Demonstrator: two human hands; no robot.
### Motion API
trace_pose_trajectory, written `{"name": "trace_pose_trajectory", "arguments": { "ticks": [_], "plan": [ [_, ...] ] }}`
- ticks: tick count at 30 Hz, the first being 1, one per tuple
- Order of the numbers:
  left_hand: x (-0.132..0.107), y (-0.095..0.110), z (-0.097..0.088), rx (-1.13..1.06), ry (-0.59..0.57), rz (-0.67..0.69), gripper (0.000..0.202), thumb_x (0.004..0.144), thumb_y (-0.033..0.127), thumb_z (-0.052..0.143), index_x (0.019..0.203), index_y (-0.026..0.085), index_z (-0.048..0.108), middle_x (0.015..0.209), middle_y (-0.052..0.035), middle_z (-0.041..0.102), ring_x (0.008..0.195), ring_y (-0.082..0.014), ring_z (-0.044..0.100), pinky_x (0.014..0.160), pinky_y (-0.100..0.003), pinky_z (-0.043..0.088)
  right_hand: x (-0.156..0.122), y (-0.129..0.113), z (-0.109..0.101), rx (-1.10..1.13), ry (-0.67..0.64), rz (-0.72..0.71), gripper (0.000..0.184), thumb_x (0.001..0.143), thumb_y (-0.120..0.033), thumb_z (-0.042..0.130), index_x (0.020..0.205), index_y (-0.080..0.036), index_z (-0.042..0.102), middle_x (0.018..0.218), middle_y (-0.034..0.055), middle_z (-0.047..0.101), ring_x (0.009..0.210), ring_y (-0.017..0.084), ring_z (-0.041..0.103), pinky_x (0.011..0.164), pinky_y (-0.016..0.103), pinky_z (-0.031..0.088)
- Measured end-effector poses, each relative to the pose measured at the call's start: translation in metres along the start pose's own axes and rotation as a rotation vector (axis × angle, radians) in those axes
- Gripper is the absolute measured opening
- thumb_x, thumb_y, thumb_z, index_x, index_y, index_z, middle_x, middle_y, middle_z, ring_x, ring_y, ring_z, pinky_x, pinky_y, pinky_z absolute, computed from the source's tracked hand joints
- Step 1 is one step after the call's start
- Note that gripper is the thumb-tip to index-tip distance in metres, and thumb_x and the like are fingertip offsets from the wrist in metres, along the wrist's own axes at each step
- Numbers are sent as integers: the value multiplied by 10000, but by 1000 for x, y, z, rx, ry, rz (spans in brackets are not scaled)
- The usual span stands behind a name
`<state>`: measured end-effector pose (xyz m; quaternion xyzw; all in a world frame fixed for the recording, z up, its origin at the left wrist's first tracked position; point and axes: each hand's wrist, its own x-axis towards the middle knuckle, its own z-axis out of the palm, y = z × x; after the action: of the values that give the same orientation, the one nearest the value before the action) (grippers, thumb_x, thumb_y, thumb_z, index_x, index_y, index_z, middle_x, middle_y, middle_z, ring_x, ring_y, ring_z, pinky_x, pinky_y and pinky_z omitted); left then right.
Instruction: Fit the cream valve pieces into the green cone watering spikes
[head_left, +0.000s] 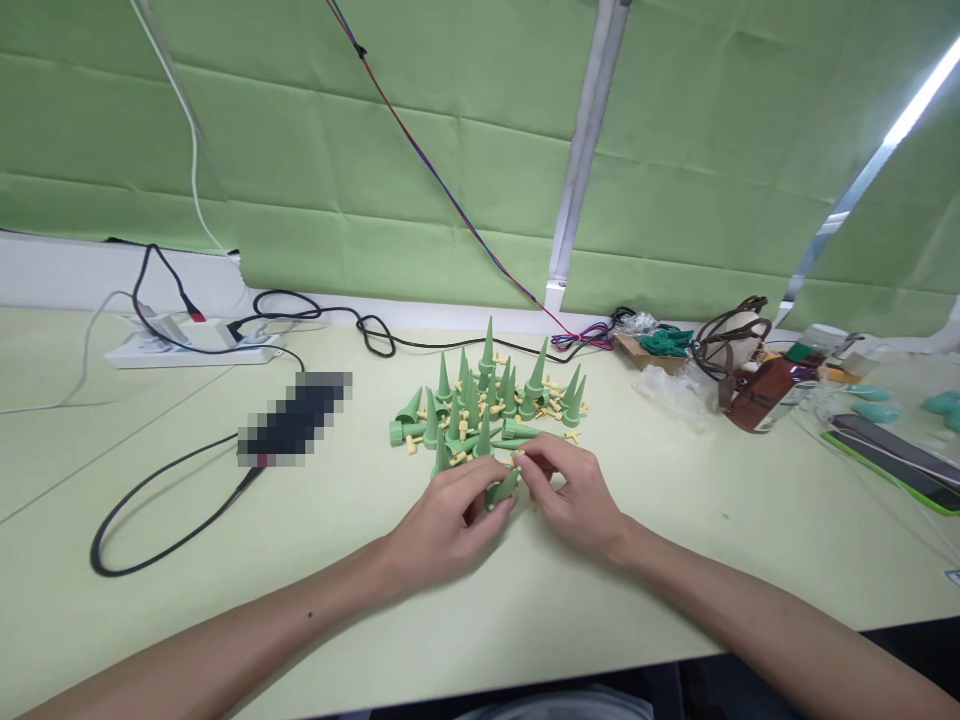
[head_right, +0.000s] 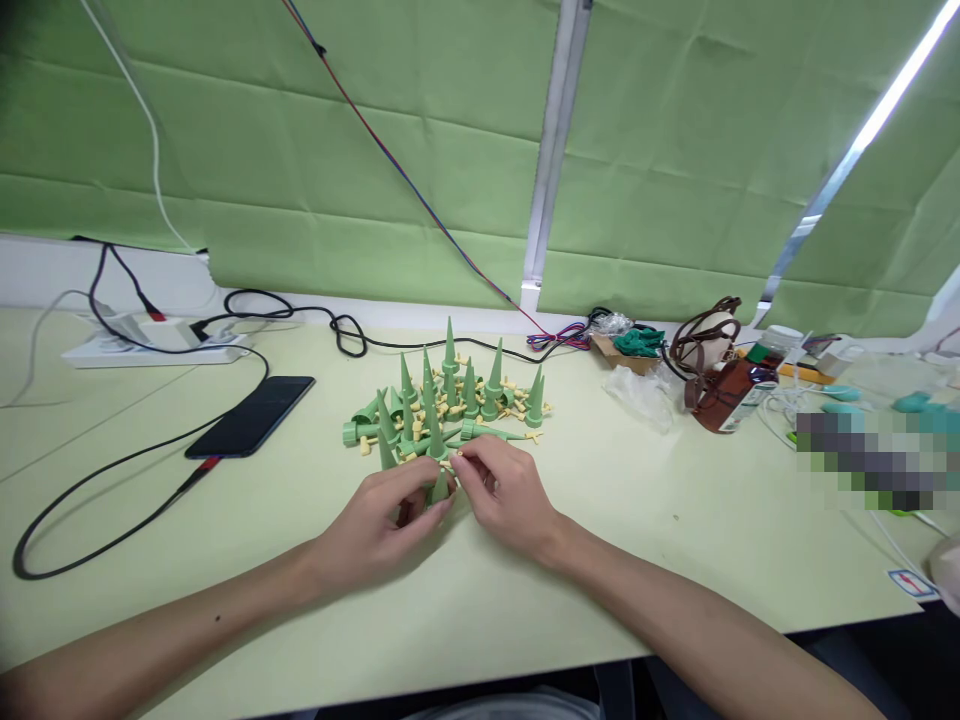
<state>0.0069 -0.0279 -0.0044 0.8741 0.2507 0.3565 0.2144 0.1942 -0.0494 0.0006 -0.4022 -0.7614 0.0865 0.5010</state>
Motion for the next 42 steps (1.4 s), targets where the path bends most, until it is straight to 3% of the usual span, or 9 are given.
{"name": "trace_pose_trajectory", "arguments": {
  "ticks": [9,19,30,42],
  "plan": [
    [2,0,-3,-77,87,-137,125,941,278,568,881,170,587,730,25,510,532,-75,419,477,-203,324,-1,2,0,10,1,16,201,994,-227,500,815,-185,580,693,12,573,590,130,505,559,258,398],
    [2,-1,-3,-209,80,-363,213,946,398,570,930,186,555,528,91,370,470,-82,328,459,-199,245,-1,2,1,10,8,1,191,990,-222,509,824,-177,592,691,11,577,591,126,499,561,252,399],
    [1,-4,-1,-230,80,-388,229,960,432,549,947,204,551,556,73,443,463,-85,356,451,-196,241,-2,2,1,7,-3,11,192,988,-225,514,818,-178,590,686,10,576,591,126,498,559,259,395],
    [3,-2,0,-374,69,-416,204,965,417,544,975,219,497,482,111,304,411,-73,262,403,-183,169,-2,2,1,0,3,-3,200,983,-225,515,801,-182,584,671,5,565,587,126,487,554,260,388]
  ]
}}
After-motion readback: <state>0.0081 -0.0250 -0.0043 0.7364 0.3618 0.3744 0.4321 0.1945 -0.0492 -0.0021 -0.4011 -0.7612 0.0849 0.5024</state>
